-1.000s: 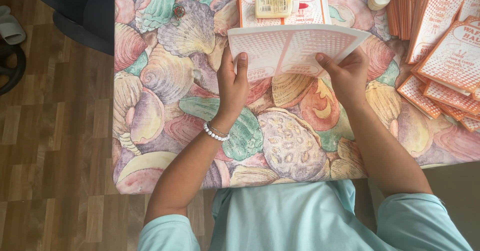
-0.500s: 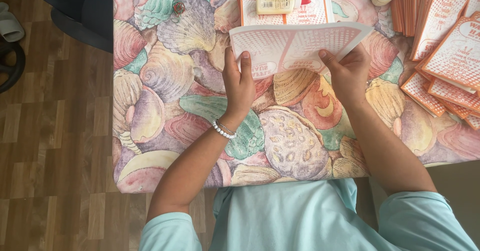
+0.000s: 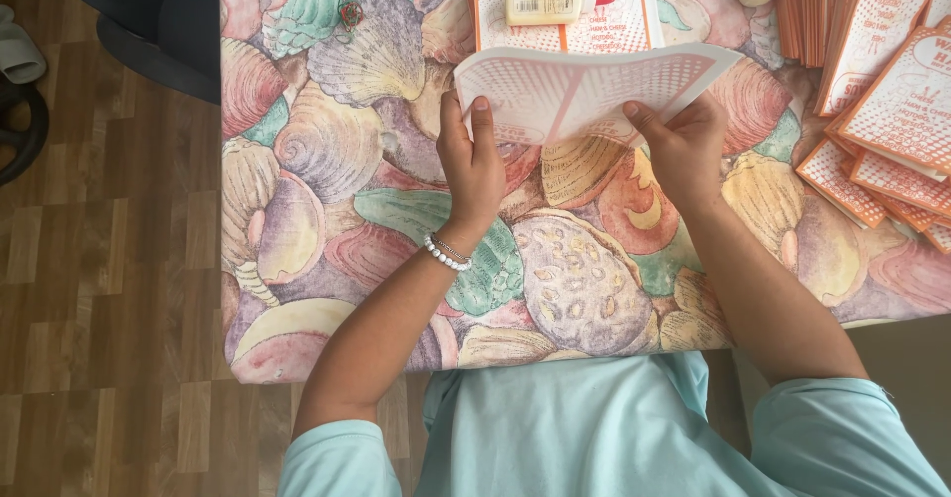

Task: Folding paper bags and stacking them on a table

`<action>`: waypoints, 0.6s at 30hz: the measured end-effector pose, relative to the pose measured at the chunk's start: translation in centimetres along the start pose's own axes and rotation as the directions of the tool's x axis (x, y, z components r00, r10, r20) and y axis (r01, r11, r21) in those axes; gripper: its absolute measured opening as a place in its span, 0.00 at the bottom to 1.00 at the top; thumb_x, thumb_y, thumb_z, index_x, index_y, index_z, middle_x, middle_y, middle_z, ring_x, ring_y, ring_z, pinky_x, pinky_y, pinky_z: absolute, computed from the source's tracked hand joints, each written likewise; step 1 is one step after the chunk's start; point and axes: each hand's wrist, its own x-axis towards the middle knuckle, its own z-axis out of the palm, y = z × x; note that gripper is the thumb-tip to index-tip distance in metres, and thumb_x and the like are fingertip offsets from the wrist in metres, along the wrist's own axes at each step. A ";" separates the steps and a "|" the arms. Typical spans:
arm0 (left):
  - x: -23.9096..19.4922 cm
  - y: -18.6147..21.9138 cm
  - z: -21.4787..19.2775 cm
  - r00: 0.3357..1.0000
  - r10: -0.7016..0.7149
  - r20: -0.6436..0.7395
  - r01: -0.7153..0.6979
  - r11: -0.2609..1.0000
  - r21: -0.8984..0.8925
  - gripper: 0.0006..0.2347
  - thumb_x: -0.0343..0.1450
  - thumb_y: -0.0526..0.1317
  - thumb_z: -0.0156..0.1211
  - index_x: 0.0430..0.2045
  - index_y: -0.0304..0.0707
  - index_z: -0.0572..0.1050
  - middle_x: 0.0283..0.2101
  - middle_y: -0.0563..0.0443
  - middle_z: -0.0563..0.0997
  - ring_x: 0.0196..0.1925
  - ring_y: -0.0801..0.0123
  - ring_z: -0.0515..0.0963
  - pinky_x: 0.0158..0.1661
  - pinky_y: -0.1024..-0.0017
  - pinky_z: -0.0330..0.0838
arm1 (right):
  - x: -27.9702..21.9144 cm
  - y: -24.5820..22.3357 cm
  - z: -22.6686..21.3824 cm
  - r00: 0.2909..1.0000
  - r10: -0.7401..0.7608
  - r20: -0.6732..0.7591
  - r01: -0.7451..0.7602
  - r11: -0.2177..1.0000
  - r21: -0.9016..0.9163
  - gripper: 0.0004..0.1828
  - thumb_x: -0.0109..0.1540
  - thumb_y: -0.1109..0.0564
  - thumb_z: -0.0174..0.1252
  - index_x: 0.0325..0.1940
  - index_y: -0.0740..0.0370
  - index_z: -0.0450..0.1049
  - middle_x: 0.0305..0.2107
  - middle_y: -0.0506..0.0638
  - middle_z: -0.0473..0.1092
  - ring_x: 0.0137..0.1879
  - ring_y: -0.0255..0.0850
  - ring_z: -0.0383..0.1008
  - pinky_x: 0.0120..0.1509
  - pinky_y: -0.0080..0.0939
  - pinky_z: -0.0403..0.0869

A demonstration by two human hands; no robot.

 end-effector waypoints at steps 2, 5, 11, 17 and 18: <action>0.1 0.9 0.0 1.000 -0.024 -0.001 0.024 1.000 -0.002 0.08 0.82 0.42 0.43 0.45 0.38 0.68 0.39 0.48 0.73 0.48 0.73 0.70 0.54 0.61 0.67 | -0.1 -0.9 0.2 1.000 0.017 0.005 -0.017 1.000 0.003 0.16 0.64 0.69 0.71 0.52 0.65 0.73 0.40 0.50 0.75 0.48 0.35 0.76 0.56 0.39 0.79; 0.0 -0.1 0.0 0.999 -0.053 0.008 0.053 0.998 -0.038 0.08 0.82 0.42 0.42 0.46 0.39 0.67 0.40 0.50 0.74 0.48 0.73 0.72 0.54 0.61 0.68 | -0.1 -1.2 0.9 1.000 0.024 0.018 -0.024 1.000 0.014 0.18 0.62 0.69 0.73 0.52 0.66 0.73 0.39 0.50 0.75 0.48 0.35 0.76 0.57 0.40 0.79; 0.2 -0.6 0.4 0.999 -0.041 -0.017 0.041 0.999 -0.014 0.08 0.82 0.43 0.43 0.43 0.39 0.66 0.38 0.49 0.72 0.48 0.72 0.72 0.53 0.61 0.67 | 0.1 -0.7 0.3 0.999 0.020 0.040 -0.019 0.999 -0.035 0.15 0.63 0.68 0.72 0.51 0.67 0.75 0.39 0.51 0.75 0.48 0.34 0.75 0.56 0.40 0.79; 0.2 -0.8 0.5 0.999 -0.038 -0.023 0.038 0.999 0.002 0.07 0.82 0.42 0.43 0.42 0.40 0.67 0.36 0.52 0.71 0.45 0.75 0.69 0.50 0.65 0.67 | 0.5 -0.4 0.1 0.997 0.054 0.048 -0.054 0.999 -0.009 0.21 0.61 0.68 0.73 0.55 0.66 0.73 0.42 0.51 0.75 0.49 0.34 0.73 0.58 0.41 0.79; 0.1 -1.3 0.6 0.999 -0.038 -0.027 0.038 0.999 0.001 0.07 0.82 0.42 0.43 0.42 0.40 0.67 0.36 0.52 0.71 0.45 0.75 0.69 0.50 0.65 0.67 | 0.4 -2.3 0.3 0.997 0.054 0.051 -0.054 0.999 -0.010 0.21 0.61 0.68 0.73 0.55 0.66 0.73 0.42 0.51 0.75 0.49 0.34 0.73 0.58 0.41 0.79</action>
